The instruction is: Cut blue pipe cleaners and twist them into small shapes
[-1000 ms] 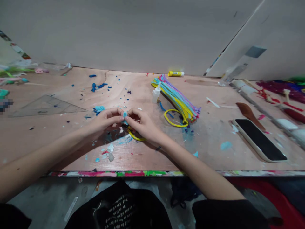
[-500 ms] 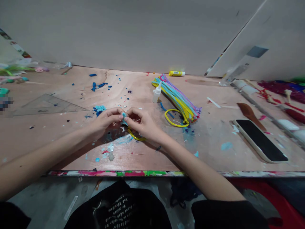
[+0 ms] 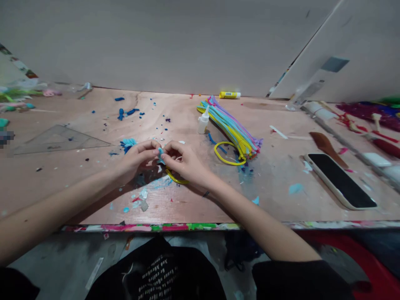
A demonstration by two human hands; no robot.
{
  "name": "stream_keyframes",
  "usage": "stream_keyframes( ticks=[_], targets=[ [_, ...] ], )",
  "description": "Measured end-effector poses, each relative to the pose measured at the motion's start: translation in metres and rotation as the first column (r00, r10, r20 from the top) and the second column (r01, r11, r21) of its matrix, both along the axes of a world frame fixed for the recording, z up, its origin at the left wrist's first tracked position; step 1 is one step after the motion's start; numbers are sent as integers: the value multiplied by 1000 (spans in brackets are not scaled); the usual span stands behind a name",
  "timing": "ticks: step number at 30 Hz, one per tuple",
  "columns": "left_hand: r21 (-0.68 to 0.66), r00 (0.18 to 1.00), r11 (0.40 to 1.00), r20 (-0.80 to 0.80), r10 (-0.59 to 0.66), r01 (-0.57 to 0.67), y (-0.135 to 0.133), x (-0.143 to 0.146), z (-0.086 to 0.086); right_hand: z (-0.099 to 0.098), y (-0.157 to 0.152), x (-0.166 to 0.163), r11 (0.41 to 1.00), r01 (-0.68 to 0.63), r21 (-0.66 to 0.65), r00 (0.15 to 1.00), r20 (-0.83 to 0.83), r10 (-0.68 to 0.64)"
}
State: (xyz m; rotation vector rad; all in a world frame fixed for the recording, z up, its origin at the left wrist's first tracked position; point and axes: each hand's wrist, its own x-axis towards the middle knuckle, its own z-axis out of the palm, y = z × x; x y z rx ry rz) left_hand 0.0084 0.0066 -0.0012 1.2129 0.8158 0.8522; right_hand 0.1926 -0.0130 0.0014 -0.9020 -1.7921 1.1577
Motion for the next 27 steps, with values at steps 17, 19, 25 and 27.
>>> stream_keyframes(
  ticks=[17,19,25,27],
  targets=[
    [58,1000,998,25,-1,0,1,4,-8,-3,0,-3,999,3,40,1000,22,-4],
    [34,999,999,45,5,-7,-1,4,-7,-3,0,-3,1000,-6,5,1000,5,6],
    [98,998,994,-35,46,-42,-3,-2,-1,0,1,-1,998,-17,-62,1000,-26,15],
    [151,994,986,-72,82,-71,-3,-3,0,1,0,0,998,-22,-58,999,-27,20]
  ],
)
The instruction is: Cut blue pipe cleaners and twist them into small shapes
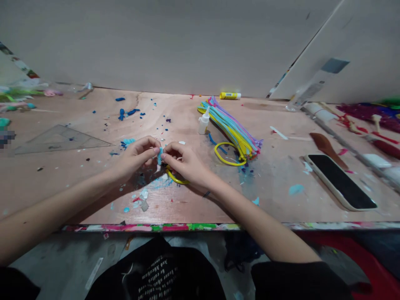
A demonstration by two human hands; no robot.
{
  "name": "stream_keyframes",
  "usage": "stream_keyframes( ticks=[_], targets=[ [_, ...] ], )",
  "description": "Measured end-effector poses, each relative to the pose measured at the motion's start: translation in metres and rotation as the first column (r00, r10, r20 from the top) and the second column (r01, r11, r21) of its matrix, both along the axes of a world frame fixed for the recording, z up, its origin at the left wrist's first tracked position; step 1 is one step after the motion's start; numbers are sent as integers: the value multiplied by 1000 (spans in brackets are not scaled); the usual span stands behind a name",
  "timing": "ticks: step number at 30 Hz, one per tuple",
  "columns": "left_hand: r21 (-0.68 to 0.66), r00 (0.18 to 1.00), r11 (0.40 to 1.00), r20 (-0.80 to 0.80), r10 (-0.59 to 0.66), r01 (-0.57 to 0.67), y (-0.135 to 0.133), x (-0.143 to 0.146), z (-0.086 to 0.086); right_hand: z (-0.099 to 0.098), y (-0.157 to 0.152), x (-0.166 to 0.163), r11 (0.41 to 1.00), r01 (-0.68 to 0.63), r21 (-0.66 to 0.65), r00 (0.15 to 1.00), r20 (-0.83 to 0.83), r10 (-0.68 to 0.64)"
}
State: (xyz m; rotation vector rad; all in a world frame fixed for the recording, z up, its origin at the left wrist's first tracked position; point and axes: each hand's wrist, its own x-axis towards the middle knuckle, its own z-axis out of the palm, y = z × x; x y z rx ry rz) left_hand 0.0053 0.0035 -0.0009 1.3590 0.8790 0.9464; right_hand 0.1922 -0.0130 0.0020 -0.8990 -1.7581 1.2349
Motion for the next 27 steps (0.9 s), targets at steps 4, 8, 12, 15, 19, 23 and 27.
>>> stream_keyframes(
  ticks=[4,8,12,15,19,23,27],
  targets=[
    [79,997,997,-74,30,-24,1,0,1,0,-1,0,1000,3,-17,1000,-12,-3],
    [131,990,991,-135,49,-31,2,0,-2,-2,0,-1,1000,11,16,1000,-6,-11],
    [249,978,968,-191,81,-32,2,-1,-3,-5,2,-1,1000,-4,-4,1000,-14,4],
    [276,978,961,-195,78,-21,1,-2,-2,-7,3,0,998,10,-70,998,-54,-13],
    [321,962,946,-244,119,-36,-2,0,0,-9,3,0,995,13,-98,997,-71,-20],
    [360,954,933,-276,114,-7,-2,0,0,-9,4,0,996,16,-82,1000,-1,-17],
    [357,860,907,-511,-13,225,6,-8,0,-8,7,3,993,72,92,986,144,-85]
  ],
)
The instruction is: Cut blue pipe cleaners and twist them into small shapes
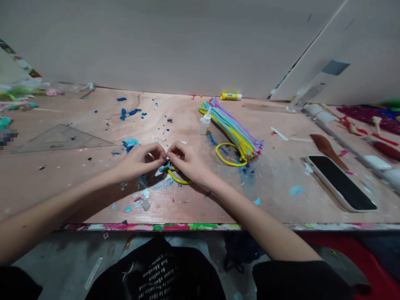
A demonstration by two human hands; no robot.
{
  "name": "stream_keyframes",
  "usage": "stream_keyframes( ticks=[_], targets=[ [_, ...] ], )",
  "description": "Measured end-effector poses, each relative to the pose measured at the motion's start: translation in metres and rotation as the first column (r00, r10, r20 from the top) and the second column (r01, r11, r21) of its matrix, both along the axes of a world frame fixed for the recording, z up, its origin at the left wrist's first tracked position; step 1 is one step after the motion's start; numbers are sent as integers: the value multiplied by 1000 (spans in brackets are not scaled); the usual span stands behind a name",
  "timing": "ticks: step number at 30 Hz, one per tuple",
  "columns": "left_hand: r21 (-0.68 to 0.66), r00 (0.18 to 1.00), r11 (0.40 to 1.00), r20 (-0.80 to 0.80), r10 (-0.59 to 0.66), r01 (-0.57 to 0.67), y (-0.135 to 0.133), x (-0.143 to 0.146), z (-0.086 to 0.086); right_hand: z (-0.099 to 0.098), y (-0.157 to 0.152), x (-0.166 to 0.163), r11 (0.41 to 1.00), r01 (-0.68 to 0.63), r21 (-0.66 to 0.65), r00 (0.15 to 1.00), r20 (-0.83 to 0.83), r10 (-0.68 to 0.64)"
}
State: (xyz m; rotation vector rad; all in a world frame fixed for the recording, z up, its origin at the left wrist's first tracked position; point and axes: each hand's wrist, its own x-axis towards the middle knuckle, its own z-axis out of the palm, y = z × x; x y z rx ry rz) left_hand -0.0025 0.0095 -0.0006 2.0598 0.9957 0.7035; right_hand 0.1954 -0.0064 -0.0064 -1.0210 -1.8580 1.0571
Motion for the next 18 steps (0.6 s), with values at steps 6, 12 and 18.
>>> stream_keyframes(
  ticks=[6,12,18],
  targets=[
    [326,945,930,-323,-58,169,7,-8,-6,-1,4,3,984,46,173,987,141,-71],
    [290,974,952,-223,-35,101,5,-6,-4,1,3,3,974,41,221,979,188,-84],
    [-33,999,999,47,20,-18,0,-3,7,7,2,6,974,-2,227,980,193,-43]
  ],
)
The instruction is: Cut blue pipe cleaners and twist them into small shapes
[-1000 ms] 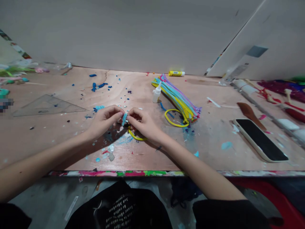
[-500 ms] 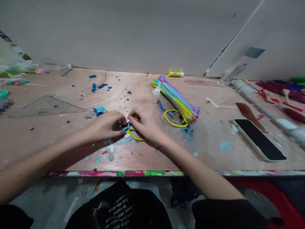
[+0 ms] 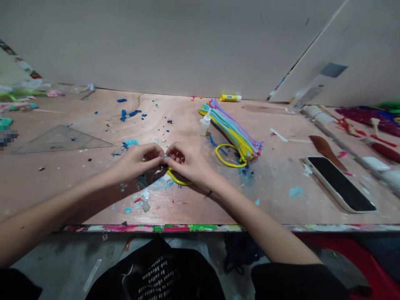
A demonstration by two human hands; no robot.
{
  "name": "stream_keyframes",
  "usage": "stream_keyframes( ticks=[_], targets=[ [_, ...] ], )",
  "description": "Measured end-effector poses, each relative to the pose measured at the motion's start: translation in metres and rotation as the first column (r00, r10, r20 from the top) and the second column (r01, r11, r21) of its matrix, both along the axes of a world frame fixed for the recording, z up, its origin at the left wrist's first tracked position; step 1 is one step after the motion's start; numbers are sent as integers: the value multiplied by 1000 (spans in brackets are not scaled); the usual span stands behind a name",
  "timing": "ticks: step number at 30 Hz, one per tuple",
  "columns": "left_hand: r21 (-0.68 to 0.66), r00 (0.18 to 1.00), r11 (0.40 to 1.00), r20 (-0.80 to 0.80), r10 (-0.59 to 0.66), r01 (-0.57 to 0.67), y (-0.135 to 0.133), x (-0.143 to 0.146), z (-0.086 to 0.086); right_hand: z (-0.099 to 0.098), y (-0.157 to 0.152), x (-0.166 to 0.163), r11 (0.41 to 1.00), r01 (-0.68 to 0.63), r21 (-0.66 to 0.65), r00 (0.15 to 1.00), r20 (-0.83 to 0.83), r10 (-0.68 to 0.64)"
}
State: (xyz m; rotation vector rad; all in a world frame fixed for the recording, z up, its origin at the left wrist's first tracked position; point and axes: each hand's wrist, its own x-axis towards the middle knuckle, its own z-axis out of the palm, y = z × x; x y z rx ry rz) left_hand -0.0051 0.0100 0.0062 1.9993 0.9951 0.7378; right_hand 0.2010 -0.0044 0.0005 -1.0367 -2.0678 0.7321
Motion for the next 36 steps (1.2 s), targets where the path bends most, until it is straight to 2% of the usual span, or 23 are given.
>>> stream_keyframes(
  ticks=[6,10,15,18,23,27,31,36],
  targets=[
    [-204,989,979,138,46,-17,1,0,-5,0,2,3,999,43,18,999,-12,-43],
    [-315,974,949,217,58,13,0,1,-5,-3,2,2,998,46,-44,998,-28,-47],
    [-360,939,932,331,98,29,-1,3,-4,-5,1,-1,987,19,-159,992,-123,-39],
    [-339,934,941,344,95,29,-1,4,-5,-6,0,-2,980,30,-197,981,-184,-67],
    [-266,930,963,340,135,-43,-2,5,-4,-6,-1,-4,986,50,-160,973,-216,-85],
    [-240,913,966,366,180,-95,-4,7,-2,-6,-4,-7,981,9,-196,965,-255,-60],
    [-141,900,979,390,195,-151,-7,8,-1,-6,-6,-10,971,-59,-231,958,-285,-10],
    [-100,897,981,397,195,-169,-9,7,-2,-7,-9,-13,986,-30,-164,964,-267,-15]
  ],
)
